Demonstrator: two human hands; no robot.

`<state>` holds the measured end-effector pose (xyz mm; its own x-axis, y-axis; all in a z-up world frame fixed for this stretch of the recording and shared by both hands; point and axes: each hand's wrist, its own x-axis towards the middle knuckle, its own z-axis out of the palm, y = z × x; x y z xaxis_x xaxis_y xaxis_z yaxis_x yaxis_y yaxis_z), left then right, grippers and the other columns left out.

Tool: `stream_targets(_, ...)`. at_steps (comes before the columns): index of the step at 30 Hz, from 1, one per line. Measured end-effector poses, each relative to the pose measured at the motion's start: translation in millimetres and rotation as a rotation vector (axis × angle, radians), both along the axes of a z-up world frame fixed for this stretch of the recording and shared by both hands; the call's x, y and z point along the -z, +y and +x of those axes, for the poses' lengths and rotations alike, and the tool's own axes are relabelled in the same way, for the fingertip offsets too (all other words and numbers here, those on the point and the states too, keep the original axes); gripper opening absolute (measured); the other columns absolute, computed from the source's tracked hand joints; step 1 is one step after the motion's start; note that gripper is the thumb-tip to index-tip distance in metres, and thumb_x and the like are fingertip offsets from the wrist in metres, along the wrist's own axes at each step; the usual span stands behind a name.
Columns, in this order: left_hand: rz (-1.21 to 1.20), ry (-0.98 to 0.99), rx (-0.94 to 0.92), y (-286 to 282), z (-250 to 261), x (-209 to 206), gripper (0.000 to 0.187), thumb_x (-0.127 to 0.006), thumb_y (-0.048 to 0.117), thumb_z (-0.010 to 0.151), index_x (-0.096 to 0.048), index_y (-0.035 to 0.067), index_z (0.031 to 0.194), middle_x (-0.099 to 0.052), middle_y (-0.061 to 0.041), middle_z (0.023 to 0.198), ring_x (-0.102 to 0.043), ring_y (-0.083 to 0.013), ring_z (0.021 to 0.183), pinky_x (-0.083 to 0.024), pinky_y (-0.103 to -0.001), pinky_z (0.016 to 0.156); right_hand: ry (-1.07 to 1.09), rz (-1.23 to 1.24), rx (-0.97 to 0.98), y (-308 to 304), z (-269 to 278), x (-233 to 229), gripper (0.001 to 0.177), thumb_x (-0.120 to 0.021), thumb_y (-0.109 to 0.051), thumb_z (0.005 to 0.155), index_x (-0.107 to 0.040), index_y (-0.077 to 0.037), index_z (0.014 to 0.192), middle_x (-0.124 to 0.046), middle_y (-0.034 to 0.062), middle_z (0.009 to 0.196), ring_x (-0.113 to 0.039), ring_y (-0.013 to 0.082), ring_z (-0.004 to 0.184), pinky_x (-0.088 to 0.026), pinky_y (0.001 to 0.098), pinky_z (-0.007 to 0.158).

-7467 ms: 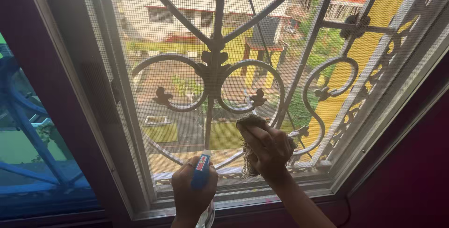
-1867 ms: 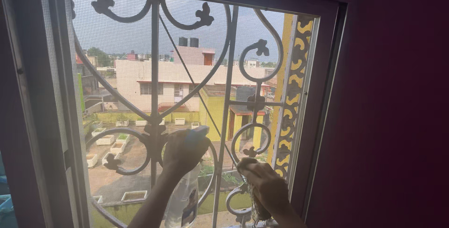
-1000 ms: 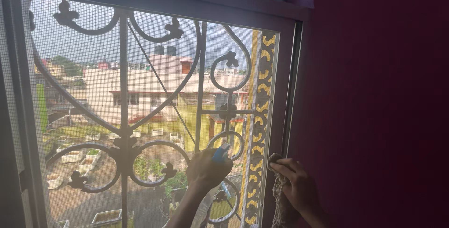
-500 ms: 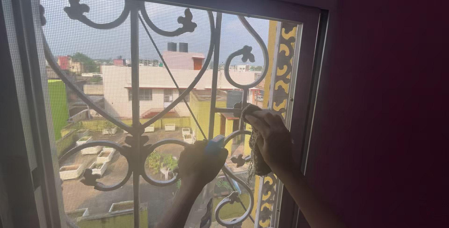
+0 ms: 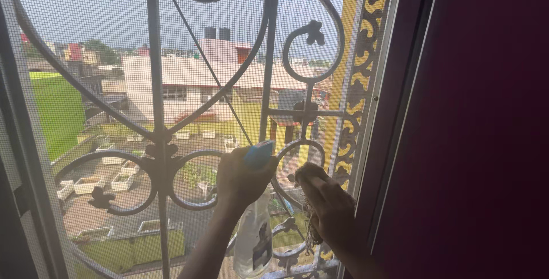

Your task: The person sprays cleaning liquid from a bottle onto a window pane and wipes the glass surface and the surrounding metal frame with a cloth.

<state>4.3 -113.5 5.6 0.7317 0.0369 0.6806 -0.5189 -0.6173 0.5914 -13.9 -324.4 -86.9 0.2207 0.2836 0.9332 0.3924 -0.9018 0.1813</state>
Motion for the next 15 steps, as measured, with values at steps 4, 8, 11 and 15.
stream_targets(4,0.103,-0.075,-0.023,1,1,1,0.029,-0.07,0.04,0.081,-0.077,0.013,0.086,-0.072,-0.015,0.068,-0.07,-0.0375,0.065,-0.055,-0.05,0.065,0.066,-0.049,0.086,-5,-13,33,0.075,-0.078,-0.002,0.058,-0.068,-0.024,0.128,-0.067,-0.0004,0.118,-0.068,0.0282,0.107,-0.059,0.042,0.084)
stream_targets(8,0.003,-0.01,-0.022,2,-1,2,0.035,-0.073,0.043,0.076,-0.077,0.009,0.08,-0.073,-0.015,0.069,-0.072,-0.0351,0.065,-0.057,-0.047,0.065,0.053,-0.062,0.044,-16,-4,38,0.069,-0.078,0.001,0.067,-0.07,-0.026,0.13,-0.068,-0.0029,0.119,-0.067,0.0251,0.11,-0.06,0.0365,0.088)
stream_targets(11,-0.051,0.015,-0.022,2,-1,2,0.036,-0.074,0.044,0.072,-0.077,0.008,0.078,-0.074,-0.014,0.068,-0.073,-0.0337,0.065,-0.057,-0.046,0.064,-0.005,-0.027,0.033,-23,7,25,0.068,-0.076,0.004,0.065,-0.071,-0.024,0.126,-0.07,-0.0027,0.121,-0.067,0.0251,0.112,-0.059,0.0366,0.092)
stream_targets(15,-0.017,0.054,-0.025,2,0,1,0.037,-0.072,0.044,0.074,-0.076,0.007,0.075,-0.073,-0.014,0.067,-0.073,-0.0338,0.063,-0.057,-0.046,0.064,-0.103,0.074,0.016,-24,14,-18,0.061,-0.074,0.007,0.071,-0.072,-0.021,0.125,-0.07,-0.0001,0.12,-0.066,0.0252,0.114,-0.058,0.0369,0.1)
